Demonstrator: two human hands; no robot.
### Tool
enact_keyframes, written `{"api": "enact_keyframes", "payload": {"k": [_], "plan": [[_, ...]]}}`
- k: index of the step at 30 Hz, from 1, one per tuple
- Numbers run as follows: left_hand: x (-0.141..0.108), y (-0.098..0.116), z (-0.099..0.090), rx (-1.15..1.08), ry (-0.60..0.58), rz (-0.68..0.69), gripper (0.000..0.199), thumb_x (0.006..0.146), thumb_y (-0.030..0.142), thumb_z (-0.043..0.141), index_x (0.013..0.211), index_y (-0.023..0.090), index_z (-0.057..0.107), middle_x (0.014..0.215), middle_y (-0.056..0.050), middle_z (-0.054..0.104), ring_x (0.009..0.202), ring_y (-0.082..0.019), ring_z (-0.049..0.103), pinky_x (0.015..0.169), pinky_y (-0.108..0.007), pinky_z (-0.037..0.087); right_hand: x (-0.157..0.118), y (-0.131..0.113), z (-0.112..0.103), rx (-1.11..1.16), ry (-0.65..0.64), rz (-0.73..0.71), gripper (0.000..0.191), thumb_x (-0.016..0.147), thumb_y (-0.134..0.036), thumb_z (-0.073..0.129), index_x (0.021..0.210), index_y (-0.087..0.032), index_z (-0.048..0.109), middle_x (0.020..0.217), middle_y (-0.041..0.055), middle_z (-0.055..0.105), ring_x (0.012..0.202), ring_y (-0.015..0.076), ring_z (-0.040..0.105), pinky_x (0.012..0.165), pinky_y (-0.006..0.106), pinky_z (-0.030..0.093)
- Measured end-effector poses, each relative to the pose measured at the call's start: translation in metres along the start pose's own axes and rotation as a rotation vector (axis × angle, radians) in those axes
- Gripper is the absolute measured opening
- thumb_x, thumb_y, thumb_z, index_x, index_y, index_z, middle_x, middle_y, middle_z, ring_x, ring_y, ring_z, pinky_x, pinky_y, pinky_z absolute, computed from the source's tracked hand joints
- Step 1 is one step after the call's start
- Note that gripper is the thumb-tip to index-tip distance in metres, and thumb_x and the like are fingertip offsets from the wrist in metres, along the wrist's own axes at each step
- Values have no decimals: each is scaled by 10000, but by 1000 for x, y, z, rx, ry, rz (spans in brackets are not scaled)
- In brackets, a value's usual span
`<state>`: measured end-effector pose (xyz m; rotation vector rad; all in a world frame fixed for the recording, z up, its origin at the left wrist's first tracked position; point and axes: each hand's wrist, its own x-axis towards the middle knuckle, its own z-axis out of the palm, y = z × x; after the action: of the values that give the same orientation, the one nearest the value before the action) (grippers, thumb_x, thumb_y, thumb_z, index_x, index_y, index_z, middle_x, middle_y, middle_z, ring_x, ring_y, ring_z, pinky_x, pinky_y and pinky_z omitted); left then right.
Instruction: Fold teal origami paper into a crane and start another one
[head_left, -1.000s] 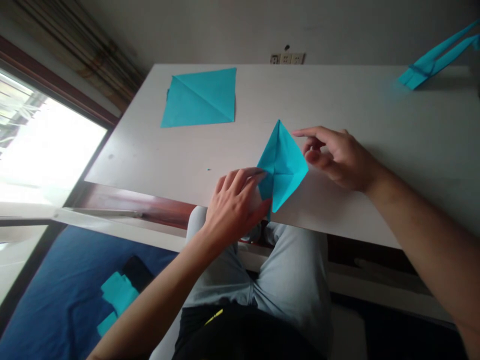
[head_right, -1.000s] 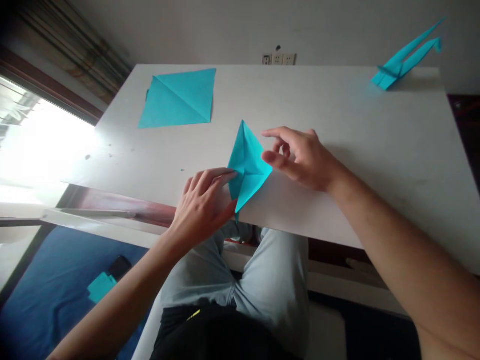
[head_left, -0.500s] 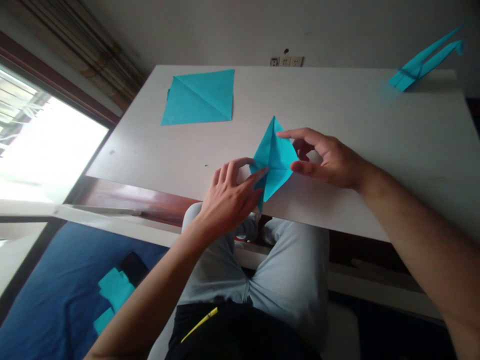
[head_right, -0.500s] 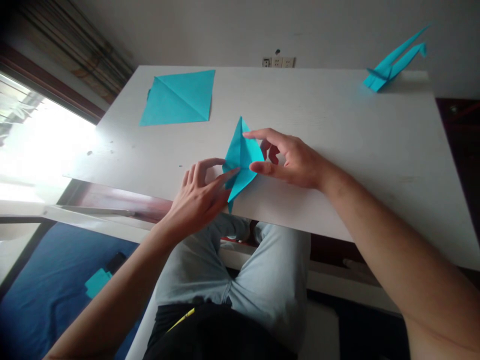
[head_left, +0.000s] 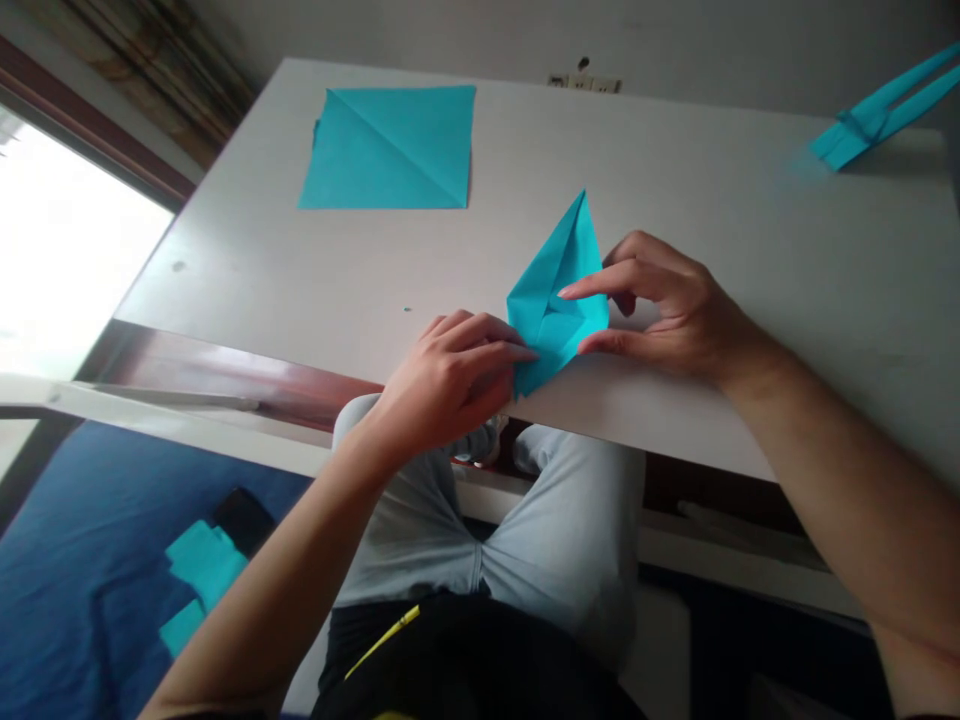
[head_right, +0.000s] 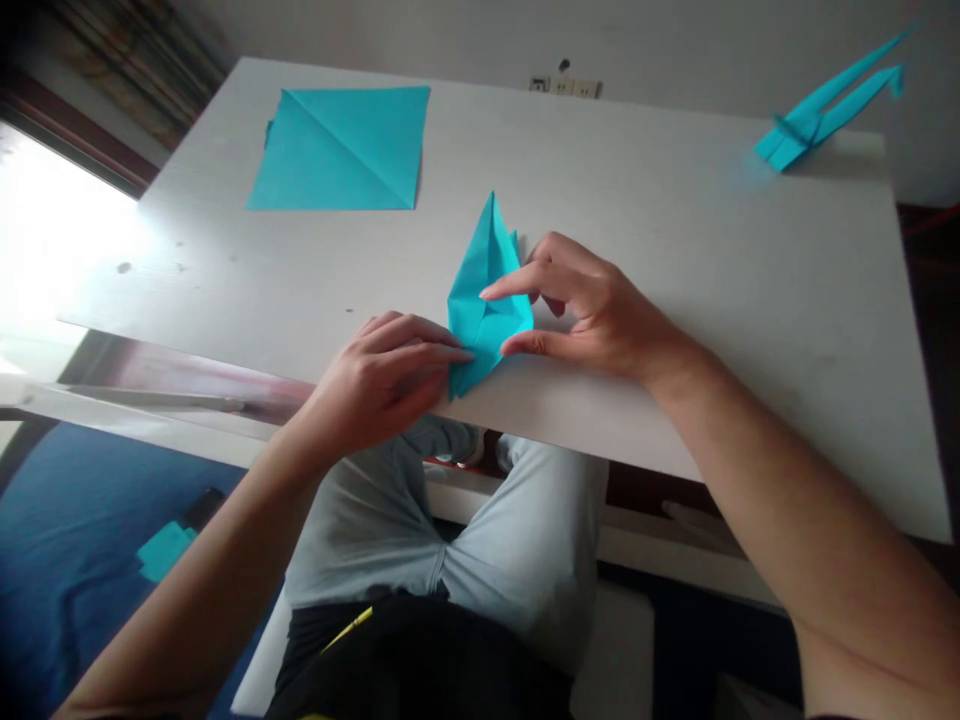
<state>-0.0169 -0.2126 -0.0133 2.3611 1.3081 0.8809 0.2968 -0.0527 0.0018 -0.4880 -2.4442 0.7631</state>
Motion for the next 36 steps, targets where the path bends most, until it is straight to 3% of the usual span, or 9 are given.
{"api": "enact_keyframes", "payload": {"k": [6,12,16,22,24,27,30,33,36], "plan": [[1,1,0,-40,-15,-18,366,1274,588,709,1375,354,972,1398,-74,935,1250,-324,852,1169,-581,713,3,-5,11,-14,71,-58,619,1126,-765,918,1633,-416,851,1137,34,774,873,243,689,842,427,682],[2,8,0,7,-38,-84,320,1274,458,676,1354,358,969,1404,-66,952,1280,-312,863,1171,-562,715,6,-24,7,-71,-7,309,568,1108,-747,879,1598,-460,872,1279,92,791,1060,359,794,1008,543,732],[3,11,-1,16,-41,-73,315,1274,461,672,1344,354,959,1416,-57,952,1283,-312,857,1173,-554,710,9,-30,6,-101,-19,347,546,1106,-689,870,1596,-447,886,1318,116,810,1105,396,785,1049,587,731],[3,13,1,40,-38,-108,478,1262,509,668,1670,328,838,1405,-102,928,1290,-359,824,1185,-569,698,11,-25,10,-94,-12,348,748,1048,-804,923,1681,-417,834,1468,143,830,1197,439,787,1046,619,738],[4,14,2,52,-42,-111,490,1276,529,649,1685,333,833,1384,-110,919,1280,-367,820,1160,-575,694,12,-23,9,-69,-1,319,776,1041,-834,927,1677,-399,830,1506,156,833,1151,419,782,1017,614,736],[6,14,3,76,-41,-134,497,1289,601,650,1647,321,849,1397,-116,911,1294,-367,807,1155,-582,684,9,-16,2,-109,-23,250,700,1097,-841,860,1641,-400,852,1437,144,833,1128,403,775,1033,616,717],[9,11,4,90,-25,-119,600,1239,729,740,1649,300,829,1530,-139,888,1410,-404,779,1223,-633,662,2,-7,-14,-295,-55,121,580,1099,-825,870,1537,-448,923,1417,141,812,1203,443,749,1175,711,644],[14,5,3,102,-34,-89,563,1175,786,829,1558,374,839,1651,-96,864,1536,-424,754,1393,-697,580,-4,-5,-30,-493,-40,43,359,1075,-728,945,1321,-471,994,1556,127,788,1303,496,713,1260,846,528],[21,3,2,138,-41,-91,397,1195,667,838,1468,380,825,1673,-67,861,1641,-410,730,1528,-726,457,-6,-14,-34,-572,-31,71,222,1126,-629,919,1098,-420,991,1710,100,786,1518,613,628,1251,931,448]]}}
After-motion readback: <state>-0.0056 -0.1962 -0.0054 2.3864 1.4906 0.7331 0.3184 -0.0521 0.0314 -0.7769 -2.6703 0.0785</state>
